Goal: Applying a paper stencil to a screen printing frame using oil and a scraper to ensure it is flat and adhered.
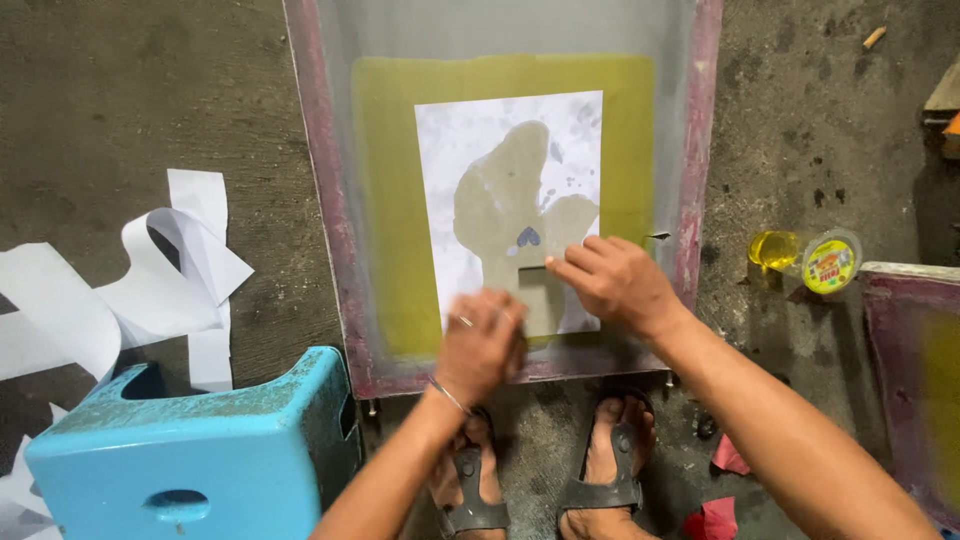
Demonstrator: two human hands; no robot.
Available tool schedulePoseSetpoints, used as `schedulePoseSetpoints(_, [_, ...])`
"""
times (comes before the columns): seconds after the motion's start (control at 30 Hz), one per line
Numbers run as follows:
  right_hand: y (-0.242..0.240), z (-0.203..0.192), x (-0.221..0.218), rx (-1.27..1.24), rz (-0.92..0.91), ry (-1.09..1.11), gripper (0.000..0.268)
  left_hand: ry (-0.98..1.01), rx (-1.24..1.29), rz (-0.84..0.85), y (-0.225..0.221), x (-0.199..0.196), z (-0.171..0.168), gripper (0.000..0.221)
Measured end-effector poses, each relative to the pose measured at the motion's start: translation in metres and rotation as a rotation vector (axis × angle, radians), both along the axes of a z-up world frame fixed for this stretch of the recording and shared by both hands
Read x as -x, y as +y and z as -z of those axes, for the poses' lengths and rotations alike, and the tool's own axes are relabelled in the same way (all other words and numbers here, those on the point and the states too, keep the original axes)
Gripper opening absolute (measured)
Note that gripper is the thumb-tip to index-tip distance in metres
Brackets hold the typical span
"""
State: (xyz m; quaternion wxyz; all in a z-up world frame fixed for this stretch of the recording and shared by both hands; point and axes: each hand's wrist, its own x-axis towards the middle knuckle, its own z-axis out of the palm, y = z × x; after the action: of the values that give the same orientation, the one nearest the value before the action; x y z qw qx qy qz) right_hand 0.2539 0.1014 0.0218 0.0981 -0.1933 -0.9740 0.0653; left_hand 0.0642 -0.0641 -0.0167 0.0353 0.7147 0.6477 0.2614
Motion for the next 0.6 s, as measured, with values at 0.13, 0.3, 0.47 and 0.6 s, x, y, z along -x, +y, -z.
schedulePoseSetpoints(0.13, [0.008,-0.007,0.007,-0.048,0.027,0.043,0.021,-0.023,0.054,0.162,-0.026,-0.030,-0.024,0.040])
schedulePoseSetpoints(0.3, [-0.021,0.019,0.000,0.055,-0.089,0.047,0.022,0.027,0.110,0.180,-0.031,-0.030,-0.029,0.048])
schedulePoseSetpoints(0.47, [0.007,0.024,0.018,0.011,-0.021,0.093,0.025,0.068,0.099,0.200,-0.034,-0.031,-0.020,0.059])
schedulePoseSetpoints(0.6, [0.008,0.006,0.028,-0.001,0.032,0.101,0.025,0.091,0.067,0.186,-0.037,-0.034,-0.016,0.057])
